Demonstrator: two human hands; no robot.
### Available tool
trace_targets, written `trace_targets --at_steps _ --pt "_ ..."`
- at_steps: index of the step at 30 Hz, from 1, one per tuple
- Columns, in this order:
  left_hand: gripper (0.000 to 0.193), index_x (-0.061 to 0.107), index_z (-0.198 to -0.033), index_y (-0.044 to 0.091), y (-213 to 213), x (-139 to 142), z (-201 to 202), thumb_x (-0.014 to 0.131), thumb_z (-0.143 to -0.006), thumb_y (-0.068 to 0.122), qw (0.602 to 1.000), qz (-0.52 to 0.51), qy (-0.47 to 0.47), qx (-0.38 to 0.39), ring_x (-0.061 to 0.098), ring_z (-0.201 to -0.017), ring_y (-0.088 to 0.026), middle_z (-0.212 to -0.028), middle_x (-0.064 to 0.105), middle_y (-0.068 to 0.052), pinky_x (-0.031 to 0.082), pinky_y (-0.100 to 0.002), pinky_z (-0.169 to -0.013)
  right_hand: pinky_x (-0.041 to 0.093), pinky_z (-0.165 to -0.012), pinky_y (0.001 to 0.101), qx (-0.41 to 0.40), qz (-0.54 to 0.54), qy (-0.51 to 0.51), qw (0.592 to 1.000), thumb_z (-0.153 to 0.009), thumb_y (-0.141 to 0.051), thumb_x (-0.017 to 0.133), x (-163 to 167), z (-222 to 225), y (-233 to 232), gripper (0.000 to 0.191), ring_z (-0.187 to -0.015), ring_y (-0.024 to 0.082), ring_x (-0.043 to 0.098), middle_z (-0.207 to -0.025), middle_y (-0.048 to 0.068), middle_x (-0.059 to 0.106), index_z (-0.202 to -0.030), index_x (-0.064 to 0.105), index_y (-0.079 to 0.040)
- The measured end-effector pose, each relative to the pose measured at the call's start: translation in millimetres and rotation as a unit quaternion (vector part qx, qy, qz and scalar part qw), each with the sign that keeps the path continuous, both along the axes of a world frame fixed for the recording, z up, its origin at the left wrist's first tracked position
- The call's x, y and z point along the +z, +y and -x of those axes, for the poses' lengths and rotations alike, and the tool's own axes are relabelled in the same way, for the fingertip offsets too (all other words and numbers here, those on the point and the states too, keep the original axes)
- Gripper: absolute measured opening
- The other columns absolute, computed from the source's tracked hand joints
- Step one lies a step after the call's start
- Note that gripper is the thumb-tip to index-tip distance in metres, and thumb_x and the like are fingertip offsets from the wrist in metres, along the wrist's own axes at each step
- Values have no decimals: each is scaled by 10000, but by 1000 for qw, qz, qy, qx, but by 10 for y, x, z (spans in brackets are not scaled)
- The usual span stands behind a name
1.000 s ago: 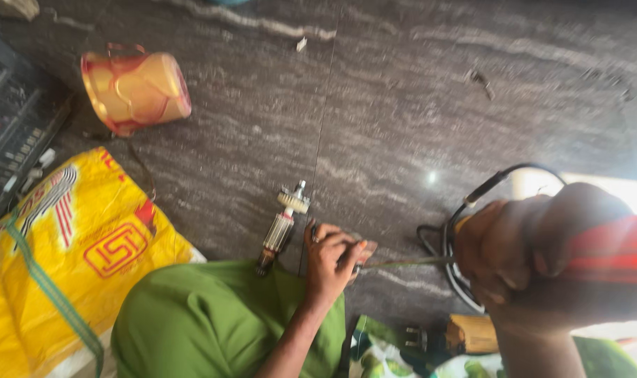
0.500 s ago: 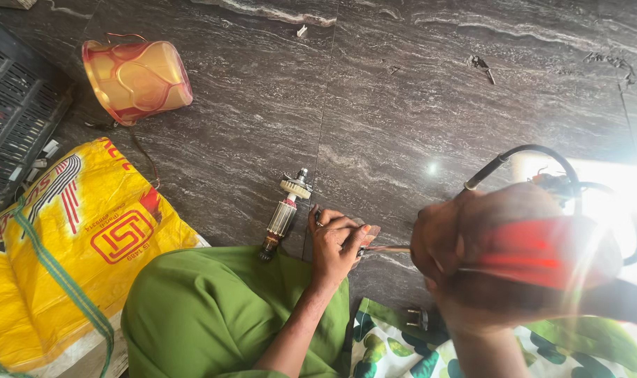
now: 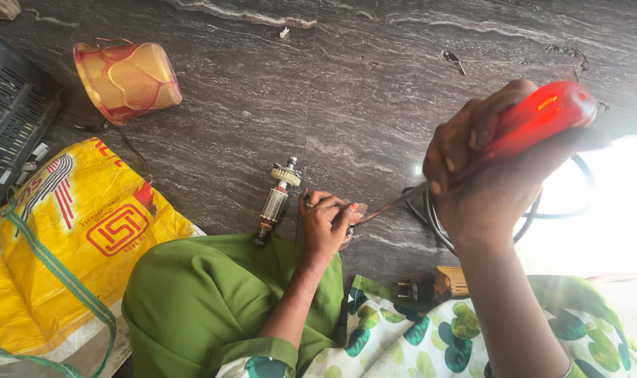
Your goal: The person sits on the floor and repairs an angle grinder. They remove the sanding disc and gear head, open the motor housing, work on the switch and internal wiring, insert the armature back into the housing, reattach the gear head and disc, and finally handle the power cord.
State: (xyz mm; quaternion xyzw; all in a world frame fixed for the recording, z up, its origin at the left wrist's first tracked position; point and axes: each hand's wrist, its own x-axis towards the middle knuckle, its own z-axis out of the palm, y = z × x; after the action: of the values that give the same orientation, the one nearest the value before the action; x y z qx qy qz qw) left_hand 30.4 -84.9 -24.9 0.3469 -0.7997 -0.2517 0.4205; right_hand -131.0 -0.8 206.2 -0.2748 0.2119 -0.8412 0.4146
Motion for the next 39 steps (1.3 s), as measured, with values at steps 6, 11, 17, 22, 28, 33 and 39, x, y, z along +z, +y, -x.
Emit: trace_targets --at_steps 6,11,17,22,28,33,39 --pt "339 741 -720 94 -26 -14 16 690 -969 318 1000 17 3 1 592 -1034 -178 -836 713 40 206 -573 -1199 301 -446 374 -5 35 12 999 -970 -833 260 95 -123 88 833 -491 252 323 -594 134 329 -813 351 -20" --pt "357 738 -723 87 -24 17 8 683 -981 326 1000 16 5 -4 599 -1031 -170 -822 709 39 224 -553 -1200 284 -418 414 50 107 -247 962 -924 -844 124 64 -327 163 928 -451 302 298 -562 204 305 -846 337 56" --pt "384 726 -705 89 -29 55 16 658 -1006 317 1000 10 13 -11 592 -1031 -162 -808 697 37 206 -558 -1210 278 -381 414 30 144 -222 964 -862 -863 134 144 -380 260 951 -397 311 302 -520 205 307 -805 334 65" --pt "399 712 -673 88 -16 43 23 658 -1003 306 1000 -7 12 -13 590 -1013 -156 -782 687 38 212 -551 -1213 286 -398 414 39 150 -211 965 -821 -894 119 221 -455 272 1001 -394 317 317 -520 203 315 -758 333 82" --pt "423 717 -642 96 -9 91 31 663 -994 325 999 -30 0 -15 578 -1004 -150 -770 692 49 204 -546 -1213 283 -359 423 14 135 -281 950 -704 -891 134 200 -615 140 1026 -375 344 312 -541 219 307 -781 329 114" --pt "299 820 -782 194 65 190 9 652 -974 351 998 -5 -42 -41 580 -1015 -155 -812 715 66 209 -557 -1159 315 -403 353 -120 -40 127 984 -897 -886 352 -47 -550 32 854 -461 237 366 -645 101 348 -915 386 -33" --pt "249 811 -965 235 82 166 0 596 -1030 342 994 0 -74 -75 615 -1081 -159 -969 761 84 207 -559 -1274 306 -471 356 -109 -64 72 989 -893 -822 422 -541 -511 78 750 -514 219 349 -641 59 373 -869 447 -73"
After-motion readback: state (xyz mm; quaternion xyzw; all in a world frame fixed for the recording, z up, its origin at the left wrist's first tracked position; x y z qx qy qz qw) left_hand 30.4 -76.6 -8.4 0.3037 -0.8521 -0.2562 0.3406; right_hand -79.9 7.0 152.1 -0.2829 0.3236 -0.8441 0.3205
